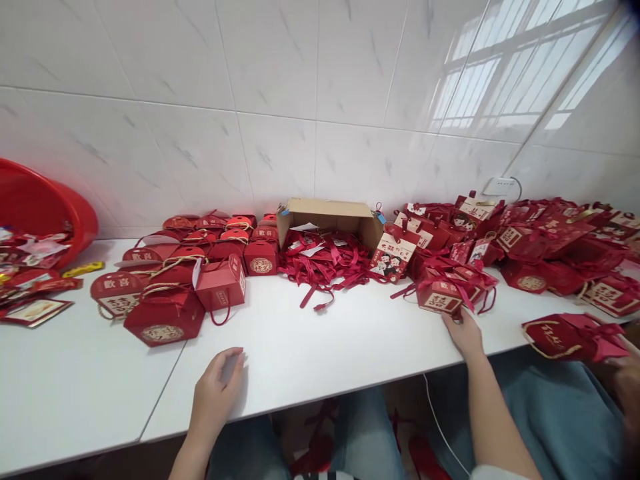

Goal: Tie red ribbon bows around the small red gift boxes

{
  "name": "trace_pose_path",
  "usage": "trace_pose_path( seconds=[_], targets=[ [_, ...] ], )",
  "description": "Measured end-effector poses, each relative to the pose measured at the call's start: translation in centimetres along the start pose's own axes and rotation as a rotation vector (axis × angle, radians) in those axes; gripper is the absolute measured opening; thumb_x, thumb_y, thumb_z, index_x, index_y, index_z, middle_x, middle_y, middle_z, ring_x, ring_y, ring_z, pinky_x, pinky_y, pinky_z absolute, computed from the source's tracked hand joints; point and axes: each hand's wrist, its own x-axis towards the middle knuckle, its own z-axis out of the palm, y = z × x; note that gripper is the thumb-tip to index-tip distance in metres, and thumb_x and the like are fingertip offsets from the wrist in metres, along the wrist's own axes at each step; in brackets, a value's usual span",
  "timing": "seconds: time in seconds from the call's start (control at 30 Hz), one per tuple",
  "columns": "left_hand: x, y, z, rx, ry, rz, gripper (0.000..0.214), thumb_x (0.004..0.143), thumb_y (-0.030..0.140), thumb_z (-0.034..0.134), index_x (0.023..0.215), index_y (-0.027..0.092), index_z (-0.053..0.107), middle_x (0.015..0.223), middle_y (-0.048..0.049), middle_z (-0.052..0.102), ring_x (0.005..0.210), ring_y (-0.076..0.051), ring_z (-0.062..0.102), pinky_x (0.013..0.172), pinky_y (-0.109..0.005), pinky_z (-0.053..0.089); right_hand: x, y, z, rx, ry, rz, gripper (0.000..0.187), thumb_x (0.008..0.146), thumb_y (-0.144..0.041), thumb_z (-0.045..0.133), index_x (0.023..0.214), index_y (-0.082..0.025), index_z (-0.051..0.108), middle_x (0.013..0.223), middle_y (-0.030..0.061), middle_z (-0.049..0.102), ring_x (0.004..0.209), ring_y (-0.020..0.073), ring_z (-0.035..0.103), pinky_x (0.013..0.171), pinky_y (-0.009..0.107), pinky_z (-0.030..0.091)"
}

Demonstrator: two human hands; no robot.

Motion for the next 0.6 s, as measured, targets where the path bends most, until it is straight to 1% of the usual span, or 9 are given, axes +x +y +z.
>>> trace_pose_path(
  seconds=[0.07, 0.13, 0.27, 0.33, 0.4, 0.43, 0.5, 0.53, 0.6],
  targets=[
    [0.1, -0.1, -0.3, -0.053, 0.091, -0.018, 0.036, 0.076, 0.047, 0.052, 0.1, 0.021, 0.057, 0.109, -0.0085, 0.063, 0.102, -0.027, 0.06, 0.092, -0.042, 0.047, -1.7, -0.1, 0.7, -0.059, 0.05, 0.002, 0.075, 0.074, -0.049, 0.048, 0.13, 0.002, 0.041, 0.12, 0.0276, 0.051, 0.106, 0.0367, 0.052, 0.087, 0.046, 0.041],
    [0.6, -0.1, -1.0, -0.063, 0.236, -0.015, 0.044, 0.077, 0.046, 0.053, 0.111, 0.019, 0.052, 0.117, -0.0114, 0.057, 0.105, -0.027, 0.058, 0.093, -0.042, 0.047, -3.7, -0.3, 1.4, -0.161, 0.081, 0.008, 0.078, 0.08, -0.046, 0.041, 0.135, 0.009, 0.03, 0.129, 0.0338, 0.041, 0.115, 0.0409, 0.046, 0.092, 0.05, 0.037],
    [3.2, 0.6, -3.1, 0.119, 0.517, 0.054, 0.063, 0.074, 0.046, 0.058, 0.126, 0.015, 0.042, 0.122, -0.0157, 0.049, 0.116, -0.03, 0.047, 0.095, -0.044, 0.044, -6.8, -0.2, 2.1, -0.428, 0.022, -0.039, 0.064, 0.088, -0.04, 0.024, 0.132, 0.003, 0.041, 0.136, 0.0277, 0.04, 0.127, 0.0392, 0.036, 0.1, 0.056, 0.029],
    [5.1, 1.6, -3.9, 0.159, 0.553, 0.102, 0.069, 0.074, 0.047, 0.059, 0.13, 0.012, 0.038, 0.121, -0.0168, 0.048, 0.116, -0.03, 0.046, 0.096, -0.044, 0.043, -7.6, -0.1, 2.2, -0.459, -0.008, -0.044, 0.065, 0.088, -0.041, 0.021, 0.132, 0.002, 0.043, 0.139, 0.0253, 0.039, 0.129, 0.0392, 0.033, 0.1, 0.056, 0.028],
    [6.9, 2.8, -4.5, 0.265, 0.539, 0.14, 0.073, 0.072, 0.049, 0.061, 0.131, 0.012, 0.037, 0.123, -0.0171, 0.046, 0.121, -0.032, 0.041, 0.104, -0.048, 0.032, -7.9, 0.1, 2.2, -0.462, -0.003, -0.041, 0.067, 0.088, -0.043, 0.02, 0.132, 0.003, 0.043, 0.139, 0.0252, 0.039, 0.128, 0.0399, 0.034, 0.099, 0.057, 0.029],
    [7.7, 3.5, -4.7, 0.322, 0.563, 0.133, 0.075, 0.071, 0.051, 0.062, 0.131, 0.012, 0.037, 0.127, -0.0178, 0.042, 0.124, -0.033, 0.036, 0.106, -0.051, 0.027, -7.9, 0.2, 2.2, -0.459, 0.006, -0.046, 0.067, 0.089, -0.043, 0.02, 0.133, 0.002, 0.043, 0.139, 0.0252, 0.039, 0.128, 0.04, 0.034, 0.098, 0.057, 0.029],
    [8.9, 4.5, -5.2, 0.391, 0.646, 0.021, 0.084, 0.066, 0.057, 0.065, 0.133, 0.016, 0.035, 0.137, -0.0185, 0.029, 0.128, -0.039, 0.027, 0.104, -0.055, 0.025, -7.8, 0.3, 2.3, -0.447, 0.024, -0.058, 0.066, 0.088, -0.043, 0.02, 0.133, 0.0, 0.044, 0.138, 0.025, 0.04, 0.128, 0.0399, 0.034, 0.097, 0.058, 0.03],
    [9.3, 4.7, -5.5, 0.406, 0.648, -0.054, 0.09, 0.063, 0.06, 0.066, 0.135, 0.018, 0.032, 0.14, -0.0192, 0.024, 0.129, -0.042, 0.024, 0.102, -0.058, 0.025, -7.8, 0.4, 2.3, -0.441, 0.027, -0.061, 0.066, 0.088, -0.044, 0.02, 0.133, -0.001, 0.044, 0.138, 0.0249, 0.041, 0.127, 0.0401, 0.035, 0.097, 0.059, 0.03],
    [9.6, 4.5, -6.0, 0.416, 0.548, -0.194, 0.103, 0.057, 0.064, 0.067, 0.139, 0.017, 0.025, 0.141, -0.0225, 0.019, 0.127, -0.047, 0.024, 0.098, -0.062, 0.027, -7.9, 0.3, 2.3, -0.439, 0.024, -0.061, 0.068, 0.088, -0.045, 0.019, 0.132, 0.0, 0.045, 0.138, 0.0249, 0.041, 0.127, 0.0406, 0.035, 0.097, 0.058, 0.03]
  ],
)
